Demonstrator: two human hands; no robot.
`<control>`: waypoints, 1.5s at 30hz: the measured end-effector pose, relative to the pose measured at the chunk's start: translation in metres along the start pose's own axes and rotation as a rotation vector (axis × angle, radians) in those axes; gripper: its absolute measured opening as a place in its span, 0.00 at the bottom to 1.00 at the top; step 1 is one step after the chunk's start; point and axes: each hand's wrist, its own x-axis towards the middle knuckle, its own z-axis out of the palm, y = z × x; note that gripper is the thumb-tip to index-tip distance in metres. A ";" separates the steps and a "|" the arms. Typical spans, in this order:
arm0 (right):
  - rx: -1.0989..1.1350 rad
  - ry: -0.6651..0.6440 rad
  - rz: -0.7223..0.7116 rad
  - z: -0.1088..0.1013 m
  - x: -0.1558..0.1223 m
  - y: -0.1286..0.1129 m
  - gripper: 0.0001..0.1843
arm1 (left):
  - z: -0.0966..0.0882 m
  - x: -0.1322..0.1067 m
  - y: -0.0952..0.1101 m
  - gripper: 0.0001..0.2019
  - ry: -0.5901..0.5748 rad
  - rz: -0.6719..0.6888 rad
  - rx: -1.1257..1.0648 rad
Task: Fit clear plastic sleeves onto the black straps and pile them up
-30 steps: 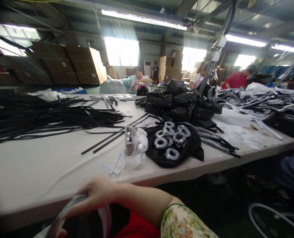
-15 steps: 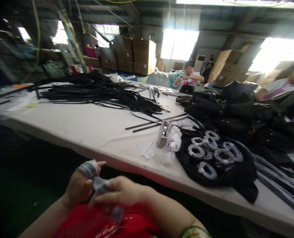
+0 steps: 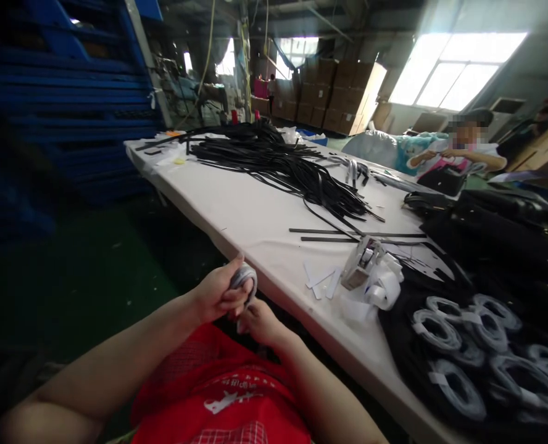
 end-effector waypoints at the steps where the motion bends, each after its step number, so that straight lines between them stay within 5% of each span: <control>1: 0.115 -0.094 0.018 0.007 0.001 0.003 0.23 | -0.004 0.003 0.003 0.36 0.051 0.058 0.015; 3: 0.273 -0.256 0.012 0.017 -0.005 -0.002 0.24 | -0.016 0.011 0.005 0.36 0.180 0.262 0.149; 6: 0.407 -0.424 0.017 0.013 -0.022 -0.027 0.22 | -0.036 0.017 0.003 0.34 0.317 0.709 0.704; 8: 0.422 -0.305 0.008 -0.006 -0.029 -0.043 0.20 | -0.047 0.016 -0.001 0.35 0.220 0.840 1.146; 11: 0.206 0.036 0.012 -0.050 -0.028 -0.056 0.20 | -0.052 0.008 -0.006 0.36 0.050 0.681 1.467; 13: -0.116 0.199 0.015 -0.076 -0.024 -0.056 0.19 | -0.050 0.002 -0.008 0.35 -0.036 0.426 1.386; 16: -0.550 0.357 -0.080 -0.089 -0.020 -0.054 0.22 | -0.044 -0.002 -0.009 0.38 -0.232 -0.037 0.885; 18: -0.602 0.281 -0.147 -0.082 -0.020 -0.051 0.22 | -0.043 -0.001 -0.009 0.39 -0.303 -0.216 0.488; 20: -0.522 0.139 -0.183 -0.066 -0.021 -0.043 0.22 | -0.042 0.000 -0.006 0.38 -0.333 -0.257 0.184; 23: -0.363 0.130 -0.134 -0.033 -0.019 -0.020 0.21 | -0.039 0.006 0.002 0.36 -0.302 -0.190 -0.074; 26: -0.144 0.070 0.012 0.002 -0.020 0.000 0.22 | -0.034 0.016 0.006 0.35 -0.086 0.051 -0.099; 29: 0.080 -0.075 0.054 0.015 -0.029 -0.006 0.23 | -0.030 0.025 -0.002 0.34 0.179 0.457 0.237; 32: 0.132 -0.032 0.070 -0.008 -0.038 -0.032 0.24 | -0.029 0.026 -0.021 0.33 0.137 0.680 0.784; 34: 0.013 -0.015 0.117 -0.036 -0.041 -0.045 0.25 | -0.030 0.022 -0.032 0.31 0.027 0.612 1.008; 37: -0.419 0.045 0.114 -0.072 -0.042 -0.047 0.22 | -0.035 0.019 -0.042 0.33 -0.072 0.282 1.041; 41: -0.846 0.208 0.040 -0.087 -0.039 -0.031 0.19 | -0.044 0.021 -0.044 0.38 -0.268 -0.336 0.648; 43: -0.782 0.228 0.032 -0.077 -0.036 -0.019 0.24 | -0.046 0.022 -0.043 0.39 -0.380 -0.472 0.357; 45: -0.694 0.245 0.024 -0.058 -0.032 -0.007 0.33 | -0.044 0.024 -0.044 0.39 -0.433 -0.448 0.086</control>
